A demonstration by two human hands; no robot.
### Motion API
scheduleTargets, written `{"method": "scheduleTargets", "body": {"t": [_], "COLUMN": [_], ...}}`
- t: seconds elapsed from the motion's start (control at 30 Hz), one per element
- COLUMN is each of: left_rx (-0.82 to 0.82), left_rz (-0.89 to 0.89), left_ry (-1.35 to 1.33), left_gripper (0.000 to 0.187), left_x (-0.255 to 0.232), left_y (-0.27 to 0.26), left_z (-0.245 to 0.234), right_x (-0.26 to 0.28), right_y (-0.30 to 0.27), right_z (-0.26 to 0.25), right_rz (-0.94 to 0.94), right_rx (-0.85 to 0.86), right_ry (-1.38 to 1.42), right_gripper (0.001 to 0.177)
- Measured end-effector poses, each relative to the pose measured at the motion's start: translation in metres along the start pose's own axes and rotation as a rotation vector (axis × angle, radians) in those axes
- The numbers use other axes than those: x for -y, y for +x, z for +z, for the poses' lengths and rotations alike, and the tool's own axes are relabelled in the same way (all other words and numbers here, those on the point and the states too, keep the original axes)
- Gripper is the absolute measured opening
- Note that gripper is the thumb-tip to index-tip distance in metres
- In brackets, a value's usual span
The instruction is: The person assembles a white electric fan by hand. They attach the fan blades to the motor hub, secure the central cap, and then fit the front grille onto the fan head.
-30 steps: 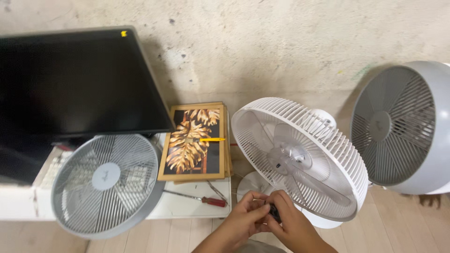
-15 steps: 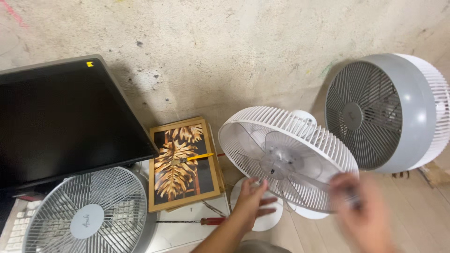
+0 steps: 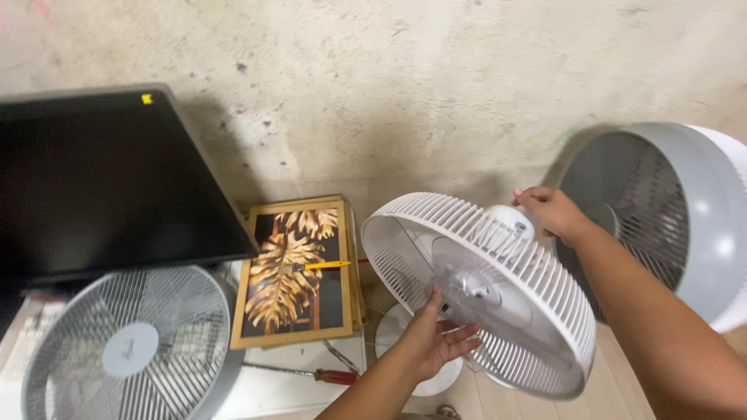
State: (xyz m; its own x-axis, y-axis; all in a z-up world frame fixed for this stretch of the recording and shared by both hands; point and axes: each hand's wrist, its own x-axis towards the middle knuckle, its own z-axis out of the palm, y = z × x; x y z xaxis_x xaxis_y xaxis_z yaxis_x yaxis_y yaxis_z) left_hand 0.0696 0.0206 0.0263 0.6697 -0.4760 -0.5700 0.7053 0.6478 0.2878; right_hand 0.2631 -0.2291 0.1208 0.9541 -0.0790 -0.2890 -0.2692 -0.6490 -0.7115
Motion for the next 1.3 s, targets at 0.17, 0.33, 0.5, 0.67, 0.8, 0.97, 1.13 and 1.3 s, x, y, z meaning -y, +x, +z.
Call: {"method": "scheduleTargets", "body": {"t": [0.17, 0.33, 0.5, 0.67, 0.8, 0.97, 1.13, 1.3], "left_rx": [-0.066, -0.160, -0.227, -0.187, -0.243, -0.269, -0.420, -0.592], "left_rz": [0.079, 0.151, 0.193, 0.217, 0.251, 0.299, 0.452, 0.925], "left_ry": [0.030, 0.040, 0.040, 0.143, 0.431, 0.566, 0.908, 0.532], "left_gripper": [0.076, 0.075, 0.080, 0.085, 0.102, 0.089, 0.092, 0.064], "left_x": [0.007, 0.014, 0.016, 0.015, 0.025, 0.017, 0.016, 0.052], "left_y": [0.001, -0.004, -0.008, -0.002, 0.000, -0.004, 0.002, 0.021], "left_z": [0.007, 0.015, 0.018, 0.017, 0.021, 0.020, -0.014, -0.018], "right_x": [0.008, 0.007, -0.002, -0.001, 0.001, 0.009, 0.002, 0.000], "right_y": [0.046, 0.056, 0.049, 0.043, 0.044, 0.050, 0.050, 0.053], "right_z": [0.023, 0.039, 0.036, 0.032, 0.030, 0.032, 0.038, 0.041], "right_rz": [0.216, 0.153, 0.128, 0.106, 0.130, 0.084, 0.154, 0.206], "right_rx": [0.498, 0.546, 0.528, 0.479, 0.510, 0.541, 0.515, 0.510], "right_ry": [0.164, 0.347, 0.368, 0.336, 0.287, 0.307, 0.274, 0.349], "right_gripper": [0.056, 0.043, 0.033, 0.030, 0.030, 0.032, 0.031, 0.030]}}
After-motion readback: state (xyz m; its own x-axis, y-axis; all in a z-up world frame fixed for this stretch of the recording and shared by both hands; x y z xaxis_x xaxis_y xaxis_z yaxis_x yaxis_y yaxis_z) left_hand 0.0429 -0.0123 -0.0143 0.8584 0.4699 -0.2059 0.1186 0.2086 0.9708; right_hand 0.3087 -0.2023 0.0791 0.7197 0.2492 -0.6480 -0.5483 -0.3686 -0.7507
